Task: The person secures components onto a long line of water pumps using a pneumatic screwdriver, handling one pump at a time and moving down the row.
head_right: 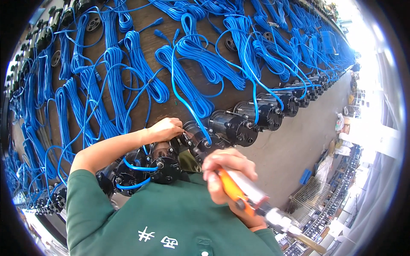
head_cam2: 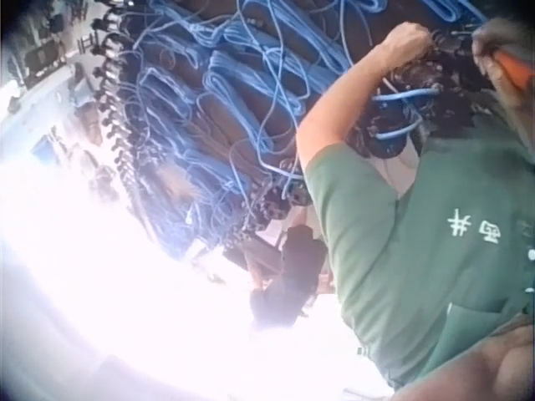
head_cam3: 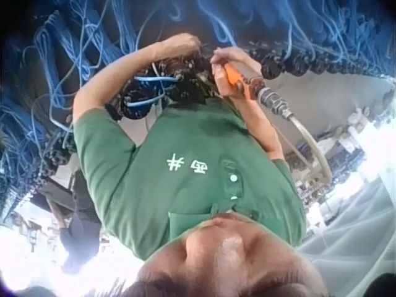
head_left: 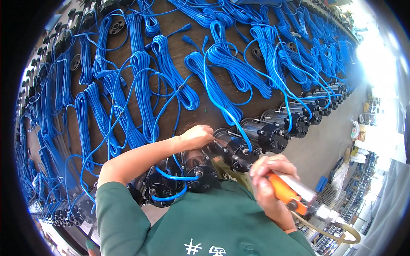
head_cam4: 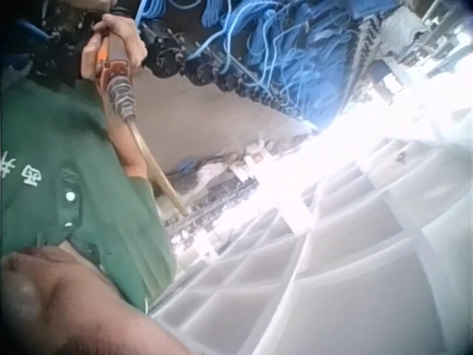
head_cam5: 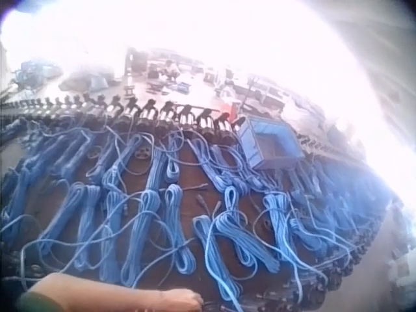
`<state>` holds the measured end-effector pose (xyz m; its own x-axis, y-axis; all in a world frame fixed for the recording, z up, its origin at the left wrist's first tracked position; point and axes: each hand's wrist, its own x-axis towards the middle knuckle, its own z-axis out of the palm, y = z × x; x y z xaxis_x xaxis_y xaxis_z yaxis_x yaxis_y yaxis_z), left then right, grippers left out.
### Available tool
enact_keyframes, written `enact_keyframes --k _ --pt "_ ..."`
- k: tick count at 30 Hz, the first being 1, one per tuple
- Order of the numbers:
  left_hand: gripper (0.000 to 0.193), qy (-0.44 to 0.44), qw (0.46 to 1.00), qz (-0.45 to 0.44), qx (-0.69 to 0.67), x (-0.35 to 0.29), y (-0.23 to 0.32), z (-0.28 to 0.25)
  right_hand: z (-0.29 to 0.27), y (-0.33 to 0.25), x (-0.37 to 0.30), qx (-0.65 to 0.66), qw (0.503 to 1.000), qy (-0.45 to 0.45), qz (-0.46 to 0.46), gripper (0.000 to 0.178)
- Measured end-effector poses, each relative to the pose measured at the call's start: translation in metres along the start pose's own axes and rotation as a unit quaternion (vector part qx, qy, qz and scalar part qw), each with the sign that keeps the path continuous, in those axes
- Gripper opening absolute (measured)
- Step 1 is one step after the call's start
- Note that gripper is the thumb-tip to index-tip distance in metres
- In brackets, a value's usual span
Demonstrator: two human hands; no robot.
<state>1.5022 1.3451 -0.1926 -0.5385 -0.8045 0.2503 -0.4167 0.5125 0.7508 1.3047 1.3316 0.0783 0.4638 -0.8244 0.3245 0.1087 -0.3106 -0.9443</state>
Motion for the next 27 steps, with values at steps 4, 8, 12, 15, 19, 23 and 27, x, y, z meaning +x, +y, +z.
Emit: enact_keyframes --k 4,8,12,15,19,23,27 --pt "0.018 -0.009 1.0 0.004 -0.003 -0.002 -0.003 0.002 0.015 0.04 0.004 -0.045 0.998 -0.043 -0.029 0.025" --pt "0.015 0.009 1.0 0.016 -0.001 -0.006 -0.005 0.005 0.015 0.058 0.007 -0.029 0.99 -0.116 -0.069 0.024" --pt "0.014 0.0 1.0 -0.003 -0.002 -0.006 -0.004 0.006 0.01 0.058 0.004 -0.06 0.989 -0.135 0.002 0.027" --pt "0.018 -0.107 0.988 -0.084 0.069 0.006 0.01 -0.022 0.01 0.062 0.005 -0.054 0.99 -0.13 -0.018 0.026" --pt "0.023 -0.156 0.936 -0.281 0.141 0.017 0.074 -0.118 0.013 0.062 0.011 0.01 0.987 -0.156 -0.037 0.036" --pt "0.014 0.155 0.807 -0.444 0.358 0.019 0.202 -0.149 -0.032 0.035 0.017 0.135 0.972 -0.189 0.04 0.051" --pt "0.015 0.721 0.653 -0.202 0.111 0.06 0.307 -0.013 -0.1 0.014 0.022 0.214 0.959 -0.183 -0.028 0.041"
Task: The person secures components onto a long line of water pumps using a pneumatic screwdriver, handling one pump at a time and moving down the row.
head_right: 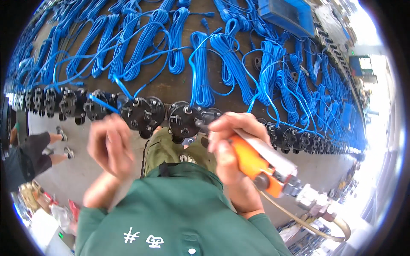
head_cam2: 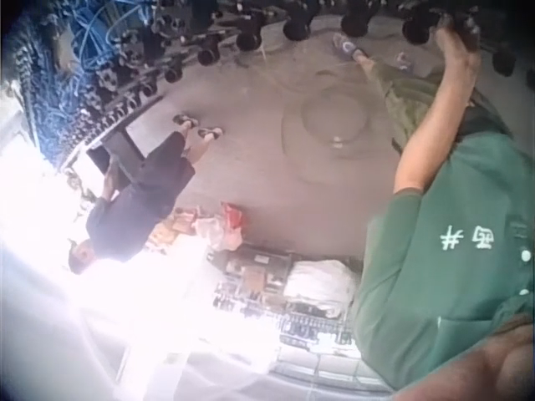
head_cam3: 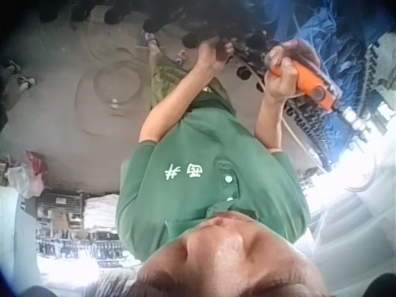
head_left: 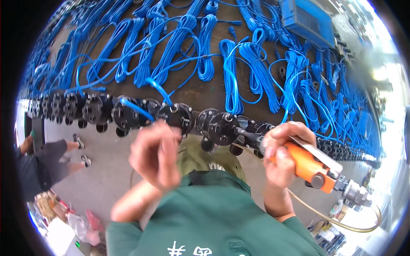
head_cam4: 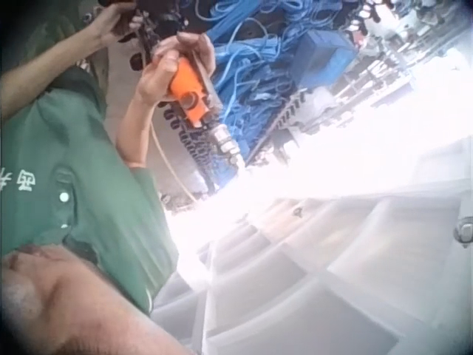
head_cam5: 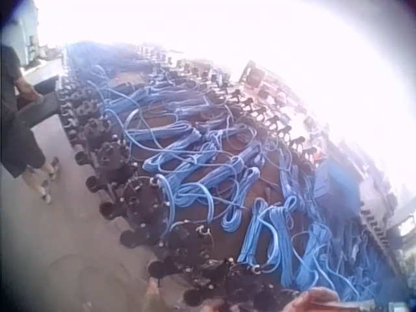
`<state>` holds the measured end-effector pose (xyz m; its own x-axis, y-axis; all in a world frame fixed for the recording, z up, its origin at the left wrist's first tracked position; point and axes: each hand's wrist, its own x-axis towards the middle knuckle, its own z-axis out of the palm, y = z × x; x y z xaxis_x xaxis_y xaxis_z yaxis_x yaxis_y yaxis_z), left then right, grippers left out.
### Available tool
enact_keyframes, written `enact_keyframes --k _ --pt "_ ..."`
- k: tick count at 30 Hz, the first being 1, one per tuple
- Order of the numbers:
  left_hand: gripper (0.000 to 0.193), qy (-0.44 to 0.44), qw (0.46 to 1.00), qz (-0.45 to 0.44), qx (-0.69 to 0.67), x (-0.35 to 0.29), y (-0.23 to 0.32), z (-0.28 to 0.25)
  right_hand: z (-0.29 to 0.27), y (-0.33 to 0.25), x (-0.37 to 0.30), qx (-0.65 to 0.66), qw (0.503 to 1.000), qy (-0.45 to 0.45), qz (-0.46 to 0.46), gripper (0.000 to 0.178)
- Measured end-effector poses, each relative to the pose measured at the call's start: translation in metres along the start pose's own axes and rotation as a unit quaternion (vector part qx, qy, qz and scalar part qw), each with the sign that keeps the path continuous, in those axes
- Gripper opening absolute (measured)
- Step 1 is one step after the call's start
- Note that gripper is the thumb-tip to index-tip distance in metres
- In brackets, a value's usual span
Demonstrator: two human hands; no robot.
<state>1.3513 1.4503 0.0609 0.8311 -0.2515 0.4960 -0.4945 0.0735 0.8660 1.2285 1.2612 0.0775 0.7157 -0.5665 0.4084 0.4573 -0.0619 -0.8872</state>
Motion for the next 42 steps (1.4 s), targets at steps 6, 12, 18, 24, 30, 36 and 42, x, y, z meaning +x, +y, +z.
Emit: enact_keyframes --k 6,12,18,24,30,36,42 --pt "0.025 0.123 0.511 -0.647 -0.553 -0.185 -0.072 0.118 -0.026 0.013 -0.024 -0.024 0.999 -0.023 0.02 0.051" --pt "0.017 0.288 0.445 -0.543 -0.652 -0.207 -0.123 0.165 -0.022 0.019 -0.033 -0.03 0.996 -0.082 0.018 0.047" --pt "0.014 0.284 0.473 -0.507 -0.662 -0.221 -0.116 0.159 -0.012 0.02 -0.04 -0.033 0.992 -0.112 0.038 0.046" --pt "0.013 0.29 0.464 -0.496 -0.674 -0.218 -0.118 0.161 -0.01 0.031 -0.04 -0.029 0.996 -0.076 0.038 0.039" --pt "0.015 0.298 0.482 -0.547 -0.617 -0.206 -0.113 0.154 -0.011 0.05 -0.037 0.002 0.986 -0.168 0.026 0.025" --pt "0.025 0.149 0.844 -0.49 -0.159 -0.203 -0.097 0.116 -0.013 0.055 -0.037 -0.016 0.984 -0.168 0.055 0.029" --pt "0.098 0.126 0.964 -0.15 0.179 -0.179 -0.114 0.097 0.002 0.043 -0.034 -0.077 0.98 -0.163 0.082 0.041"
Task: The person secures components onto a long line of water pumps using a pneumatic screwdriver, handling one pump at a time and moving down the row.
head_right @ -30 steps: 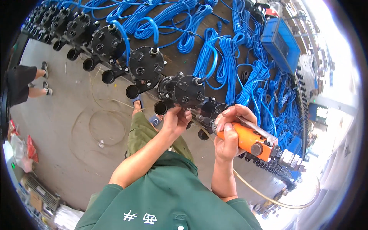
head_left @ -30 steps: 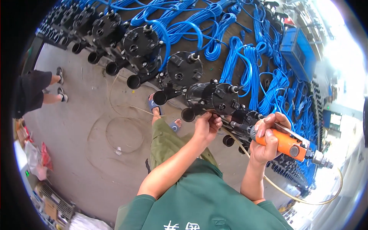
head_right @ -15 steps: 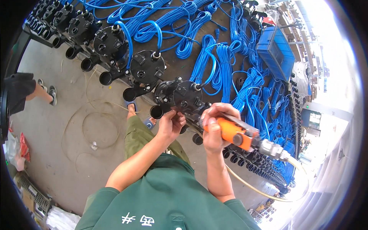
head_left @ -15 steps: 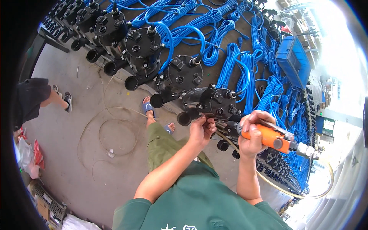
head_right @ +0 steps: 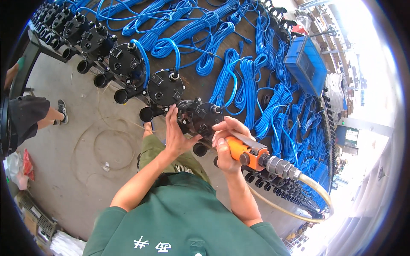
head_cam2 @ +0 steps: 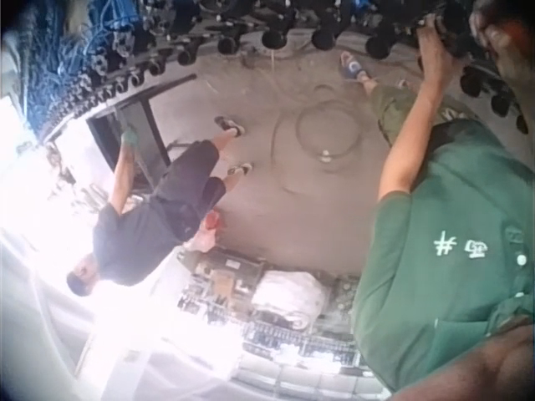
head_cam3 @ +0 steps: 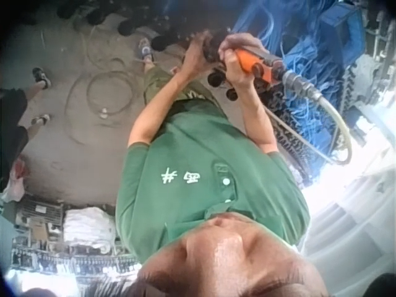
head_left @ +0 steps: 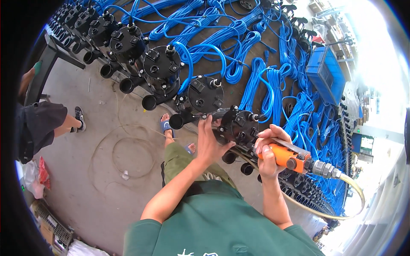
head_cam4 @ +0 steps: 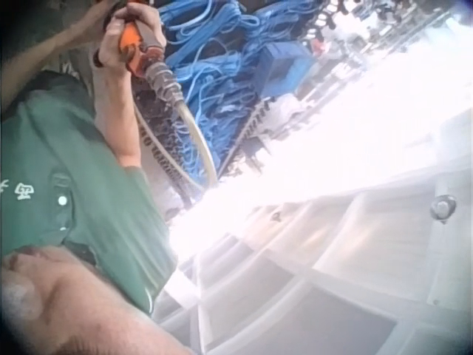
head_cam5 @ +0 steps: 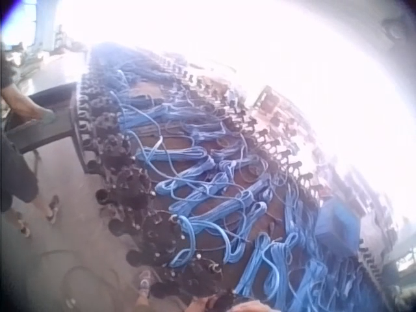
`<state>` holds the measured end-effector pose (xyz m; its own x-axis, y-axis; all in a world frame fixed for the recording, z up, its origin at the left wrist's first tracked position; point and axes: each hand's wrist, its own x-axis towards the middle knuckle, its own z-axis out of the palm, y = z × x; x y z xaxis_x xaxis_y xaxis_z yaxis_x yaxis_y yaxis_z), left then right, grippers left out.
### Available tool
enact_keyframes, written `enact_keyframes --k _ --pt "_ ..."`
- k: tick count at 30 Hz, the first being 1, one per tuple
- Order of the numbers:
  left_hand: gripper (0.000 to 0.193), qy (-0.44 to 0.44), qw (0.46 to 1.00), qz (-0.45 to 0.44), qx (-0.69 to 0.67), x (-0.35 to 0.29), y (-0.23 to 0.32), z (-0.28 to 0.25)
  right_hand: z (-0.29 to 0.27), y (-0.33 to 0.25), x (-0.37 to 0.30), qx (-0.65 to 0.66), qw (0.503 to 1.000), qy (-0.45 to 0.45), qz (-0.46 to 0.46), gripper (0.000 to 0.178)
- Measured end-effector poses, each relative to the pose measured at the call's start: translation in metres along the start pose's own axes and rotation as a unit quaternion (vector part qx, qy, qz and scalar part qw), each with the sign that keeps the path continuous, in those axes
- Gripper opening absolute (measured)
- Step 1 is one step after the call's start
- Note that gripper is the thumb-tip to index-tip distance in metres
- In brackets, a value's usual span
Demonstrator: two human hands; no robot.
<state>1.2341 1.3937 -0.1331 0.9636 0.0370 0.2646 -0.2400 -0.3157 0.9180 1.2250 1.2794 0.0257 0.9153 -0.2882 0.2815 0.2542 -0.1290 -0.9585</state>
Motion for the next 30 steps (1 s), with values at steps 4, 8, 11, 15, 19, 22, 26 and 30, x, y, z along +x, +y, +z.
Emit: enact_keyframes --k 4,8,11,15,19,22,26,30 --pt "0.108 -0.136 0.977 -0.074 -0.146 0.01 -0.024 0.012 0.014 -0.01 0.005 0.05 0.997 -0.058 -0.012 0.045" --pt "0.106 -0.098 0.981 -0.029 -0.168 0.006 -0.038 0.022 0.034 0.009 0.02 0.015 0.993 -0.113 -0.042 0.033" --pt "0.106 -0.08 0.99 -0.019 -0.117 0.004 -0.039 0.022 0.042 0.018 0.027 0.023 0.985 -0.152 -0.075 0.025" --pt "0.105 -0.099 0.987 0.001 -0.125 0.009 -0.036 0.012 0.046 0.018 0.032 0.037 0.986 -0.155 -0.04 0.023" --pt "0.102 -0.177 0.973 -0.004 -0.151 0.022 -0.043 0.0 0.051 0.017 0.033 0.046 0.988 -0.139 -0.041 0.025" --pt "0.1 -0.241 0.954 -0.015 -0.175 0.03 -0.053 0.0 0.055 0.013 0.034 0.041 0.991 -0.127 -0.02 0.03" --pt "0.11 -0.203 0.966 0.065 -0.149 0.032 -0.062 0.008 0.057 -0.003 0.046 0.041 0.996 -0.078 -0.021 0.039" --pt "0.104 -0.291 0.945 -0.037 -0.145 0.028 -0.068 0.015 0.052 0.003 0.074 0.02 0.998 -0.003 -0.066 0.036"
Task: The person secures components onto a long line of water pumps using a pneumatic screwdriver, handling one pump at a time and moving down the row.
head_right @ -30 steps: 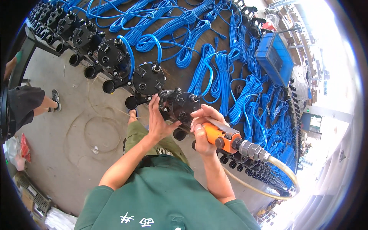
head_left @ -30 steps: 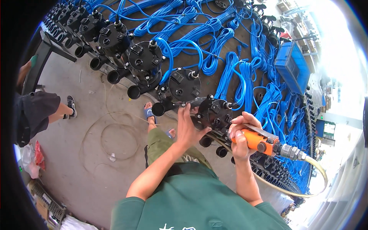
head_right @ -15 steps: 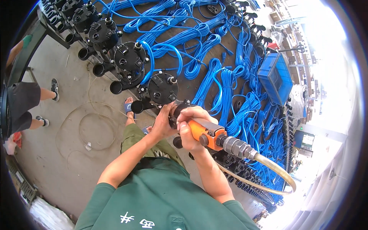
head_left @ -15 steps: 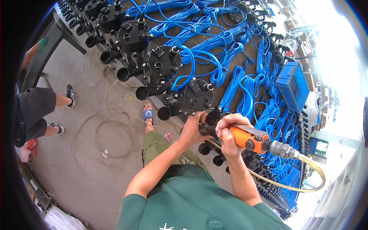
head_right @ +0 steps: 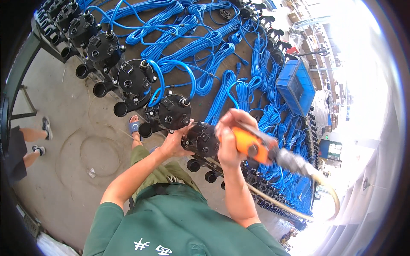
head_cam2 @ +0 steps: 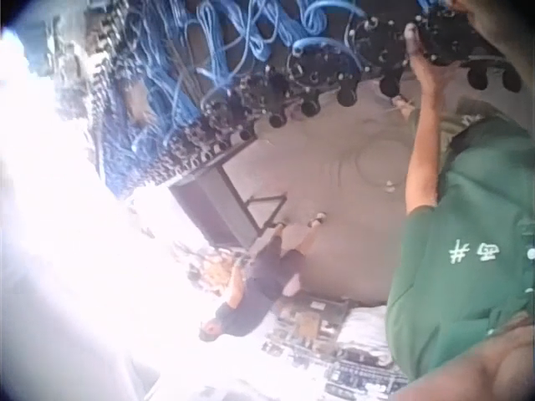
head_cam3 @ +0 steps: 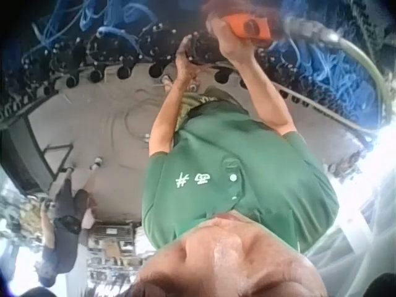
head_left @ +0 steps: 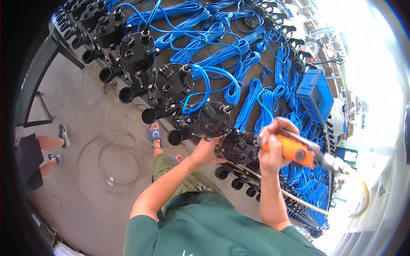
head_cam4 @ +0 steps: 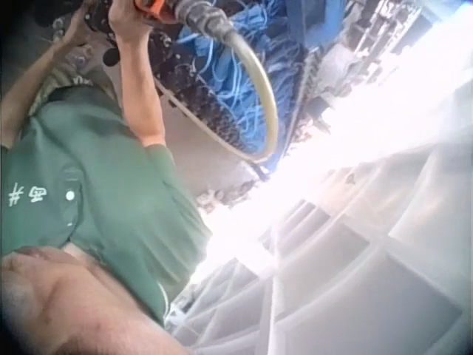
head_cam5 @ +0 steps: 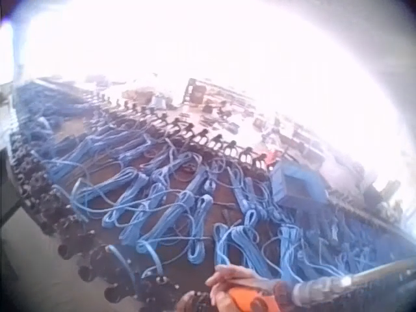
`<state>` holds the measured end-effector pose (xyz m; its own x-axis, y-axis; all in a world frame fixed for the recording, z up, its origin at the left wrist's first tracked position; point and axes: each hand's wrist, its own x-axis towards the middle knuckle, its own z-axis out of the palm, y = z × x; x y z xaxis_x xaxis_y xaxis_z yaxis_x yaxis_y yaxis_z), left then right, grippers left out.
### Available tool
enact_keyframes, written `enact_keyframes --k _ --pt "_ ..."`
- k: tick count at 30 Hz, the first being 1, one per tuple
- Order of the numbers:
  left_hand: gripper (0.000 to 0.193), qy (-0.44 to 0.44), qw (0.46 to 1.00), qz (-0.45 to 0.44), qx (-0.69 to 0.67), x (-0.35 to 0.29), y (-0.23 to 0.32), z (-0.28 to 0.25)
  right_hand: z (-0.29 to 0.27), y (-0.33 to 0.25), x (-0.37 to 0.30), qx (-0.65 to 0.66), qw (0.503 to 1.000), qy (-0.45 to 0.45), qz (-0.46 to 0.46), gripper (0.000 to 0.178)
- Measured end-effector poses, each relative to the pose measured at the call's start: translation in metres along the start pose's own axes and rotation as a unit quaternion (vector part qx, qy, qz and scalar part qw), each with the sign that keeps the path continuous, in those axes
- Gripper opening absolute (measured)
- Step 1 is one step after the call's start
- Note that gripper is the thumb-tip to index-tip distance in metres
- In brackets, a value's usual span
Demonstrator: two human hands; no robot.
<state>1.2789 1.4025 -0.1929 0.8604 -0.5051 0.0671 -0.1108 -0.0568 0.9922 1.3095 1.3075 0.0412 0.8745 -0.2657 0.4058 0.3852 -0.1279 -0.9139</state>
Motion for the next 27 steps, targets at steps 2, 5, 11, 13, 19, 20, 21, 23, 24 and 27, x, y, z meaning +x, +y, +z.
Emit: enact_keyframes --k 2,5,11,13,19,20,21,23,24,27 --pt "0.103 0.024 0.999 0.018 0.01 0.0 -0.004 0.002 0.0 0.015 0.006 -0.012 0.999 -0.003 0.033 0.035" --pt "0.103 0.028 1.0 0.01 -0.008 -0.002 -0.007 0.005 -0.001 0.03 0.005 -0.048 0.998 0.004 0.042 0.032" --pt "0.111 0.099 0.989 0.102 -0.047 0.0 -0.005 0.009 -0.006 0.022 0.009 -0.027 0.998 -0.013 0.062 0.042" --pt "0.115 0.047 0.99 0.034 -0.128 0.003 -0.001 0.012 -0.021 0.005 0.007 0.006 0.999 -0.012 0.048 0.043" --pt "0.1 0.189 0.969 0.091 0.128 -0.003 0.019 0.031 -0.075 -0.033 -0.002 0.135 0.985 0.103 -0.027 0.035" --pt "0.086 0.165 0.981 0.057 0.083 -0.004 0.023 0.032 -0.078 -0.032 0.0 0.146 0.98 0.133 -0.021 0.034" --pt "0.072 0.154 0.98 0.052 0.11 -0.006 0.026 0.034 -0.08 -0.03 0.001 0.171 0.972 0.159 -0.026 0.033" --pt "0.058 0.133 0.982 0.013 0.136 -0.007 0.03 0.034 -0.088 -0.029 -0.005 0.188 0.965 0.173 -0.053 0.032" --pt "0.052 0.138 0.981 0.055 0.122 -0.007 0.031 0.034 -0.088 -0.029 -0.01 0.172 0.966 0.184 -0.062 0.033" --pt "0.048 0.12 0.986 -0.025 0.112 -0.008 0.031 0.033 -0.098 -0.03 -0.027 0.207 0.964 0.149 -0.079 0.035"
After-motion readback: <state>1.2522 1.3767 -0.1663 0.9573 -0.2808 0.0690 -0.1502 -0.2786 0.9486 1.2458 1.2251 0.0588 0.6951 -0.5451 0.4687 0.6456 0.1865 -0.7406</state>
